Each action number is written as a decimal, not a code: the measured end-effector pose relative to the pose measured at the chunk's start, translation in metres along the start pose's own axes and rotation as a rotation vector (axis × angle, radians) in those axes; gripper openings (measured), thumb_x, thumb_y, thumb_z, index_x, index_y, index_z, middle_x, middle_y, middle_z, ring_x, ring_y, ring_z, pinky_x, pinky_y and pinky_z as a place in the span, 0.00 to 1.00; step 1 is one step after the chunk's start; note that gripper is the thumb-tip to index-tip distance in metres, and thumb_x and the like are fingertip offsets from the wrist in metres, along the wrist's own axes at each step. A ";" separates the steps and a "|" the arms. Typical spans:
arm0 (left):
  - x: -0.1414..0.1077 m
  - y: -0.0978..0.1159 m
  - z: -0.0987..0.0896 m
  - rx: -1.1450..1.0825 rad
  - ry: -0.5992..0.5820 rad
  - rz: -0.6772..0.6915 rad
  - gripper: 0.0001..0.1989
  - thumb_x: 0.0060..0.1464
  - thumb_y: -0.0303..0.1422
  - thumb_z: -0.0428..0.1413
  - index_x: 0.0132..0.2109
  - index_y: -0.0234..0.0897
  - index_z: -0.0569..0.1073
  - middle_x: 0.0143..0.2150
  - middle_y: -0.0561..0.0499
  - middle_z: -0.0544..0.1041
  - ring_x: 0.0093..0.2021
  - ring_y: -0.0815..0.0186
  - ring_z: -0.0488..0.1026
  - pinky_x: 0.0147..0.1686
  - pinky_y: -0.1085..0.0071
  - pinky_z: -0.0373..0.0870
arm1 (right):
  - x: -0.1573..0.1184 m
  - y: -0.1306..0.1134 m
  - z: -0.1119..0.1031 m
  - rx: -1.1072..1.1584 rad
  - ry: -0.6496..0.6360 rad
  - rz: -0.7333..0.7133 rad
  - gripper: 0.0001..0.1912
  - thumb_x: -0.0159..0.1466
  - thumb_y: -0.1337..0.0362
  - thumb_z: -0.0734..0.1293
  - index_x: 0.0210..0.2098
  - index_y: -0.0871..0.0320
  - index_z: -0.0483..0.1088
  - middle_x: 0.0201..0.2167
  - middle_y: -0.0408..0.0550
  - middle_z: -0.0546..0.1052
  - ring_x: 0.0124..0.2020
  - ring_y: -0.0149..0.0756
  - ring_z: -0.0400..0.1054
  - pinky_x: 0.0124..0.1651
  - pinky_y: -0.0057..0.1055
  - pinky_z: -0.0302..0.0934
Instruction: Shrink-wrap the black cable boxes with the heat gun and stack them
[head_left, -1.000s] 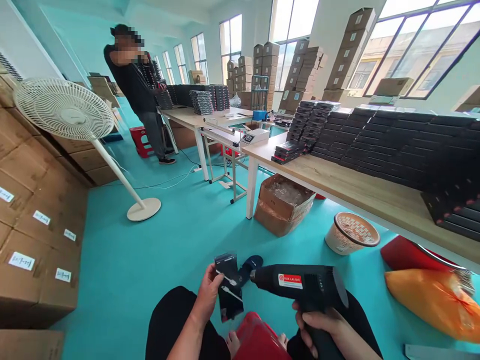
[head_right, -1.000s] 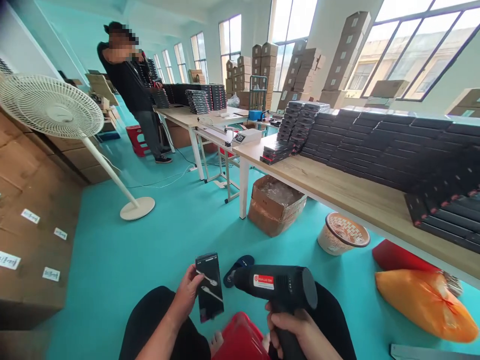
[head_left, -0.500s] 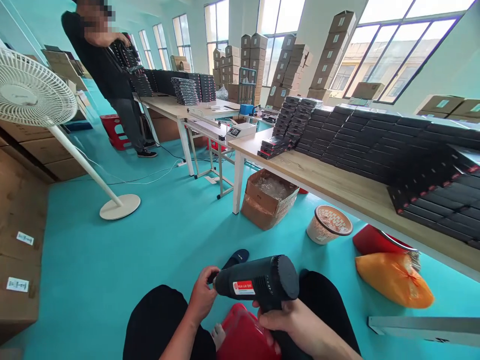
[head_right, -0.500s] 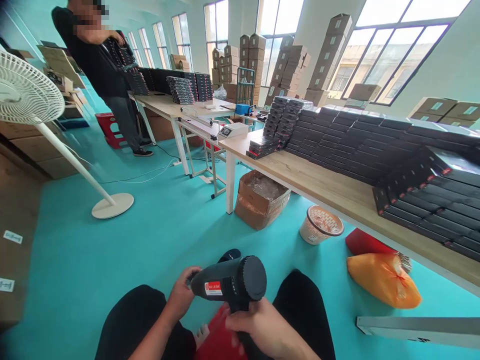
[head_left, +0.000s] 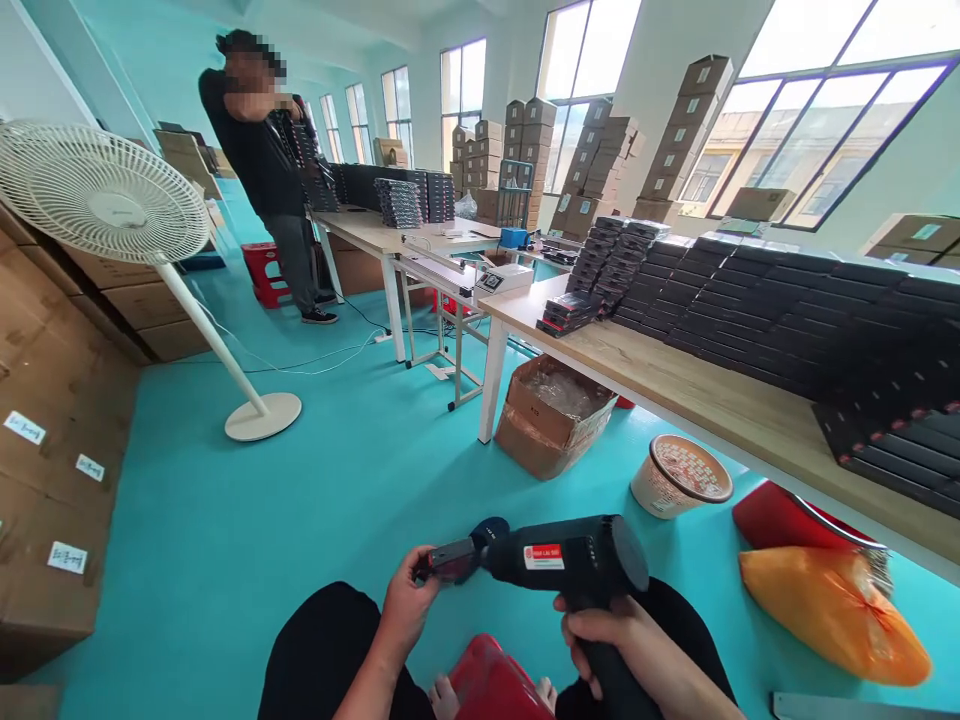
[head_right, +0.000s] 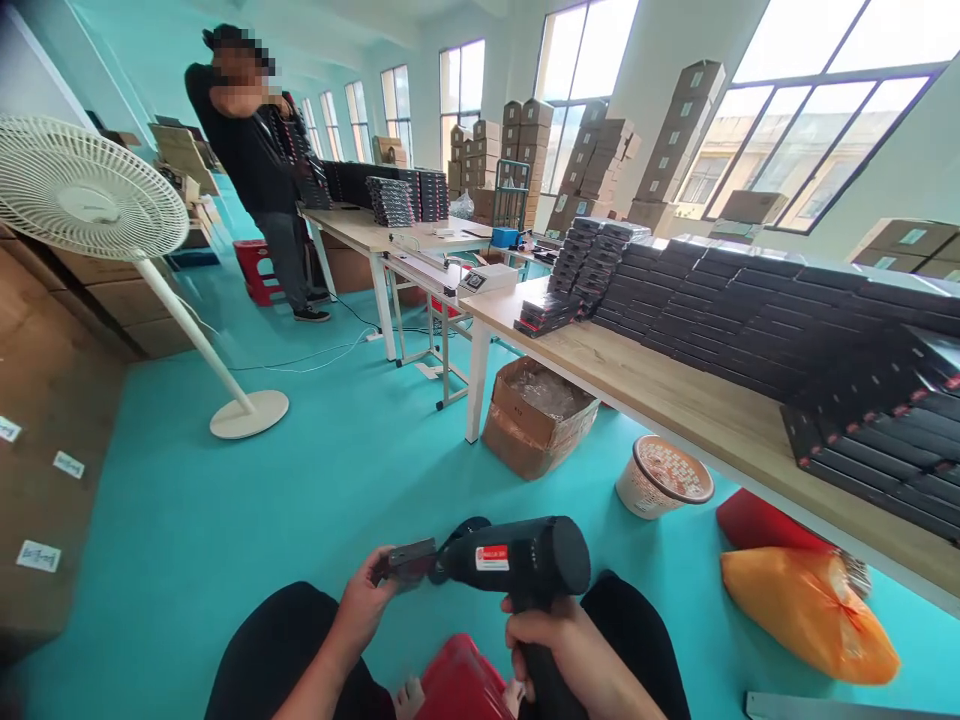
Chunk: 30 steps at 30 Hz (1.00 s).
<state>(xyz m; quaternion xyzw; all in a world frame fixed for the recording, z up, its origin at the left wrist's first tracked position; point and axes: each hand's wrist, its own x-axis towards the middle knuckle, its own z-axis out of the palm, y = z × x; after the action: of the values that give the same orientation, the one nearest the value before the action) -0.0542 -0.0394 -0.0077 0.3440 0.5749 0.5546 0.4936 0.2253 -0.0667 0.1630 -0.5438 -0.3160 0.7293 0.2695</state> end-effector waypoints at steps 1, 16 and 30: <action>0.002 -0.001 -0.001 -0.018 0.002 -0.012 0.18 0.36 0.33 0.73 0.38 0.38 0.80 0.36 0.48 0.81 0.40 0.56 0.75 0.46 0.63 0.71 | -0.001 0.003 -0.001 0.025 -0.046 -0.015 0.17 0.50 0.60 0.72 0.37 0.62 0.74 0.21 0.44 0.74 0.20 0.32 0.65 0.24 0.29 0.56; -0.005 0.010 0.000 0.097 0.055 0.098 0.13 0.36 0.27 0.70 0.33 0.42 0.80 0.34 0.53 0.77 0.40 0.60 0.72 0.47 0.67 0.68 | 0.003 -0.001 0.017 -0.056 -0.004 -0.017 0.17 0.51 0.60 0.71 0.38 0.62 0.72 0.16 0.43 0.72 0.18 0.32 0.63 0.24 0.29 0.56; -0.010 0.025 -0.001 -0.659 -0.099 -0.590 0.08 0.56 0.33 0.53 0.33 0.35 0.75 0.23 0.49 0.76 0.21 0.63 0.73 0.23 0.68 0.69 | 0.006 -0.015 0.030 0.084 -0.098 -0.055 0.19 0.50 0.59 0.74 0.39 0.61 0.73 0.24 0.43 0.75 0.21 0.32 0.66 0.24 0.29 0.58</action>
<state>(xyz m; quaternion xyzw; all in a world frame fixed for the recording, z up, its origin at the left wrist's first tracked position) -0.0566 -0.0458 0.0180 0.0157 0.4165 0.5264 0.7411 0.1954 -0.0575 0.1771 -0.4868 -0.3124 0.7600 0.2963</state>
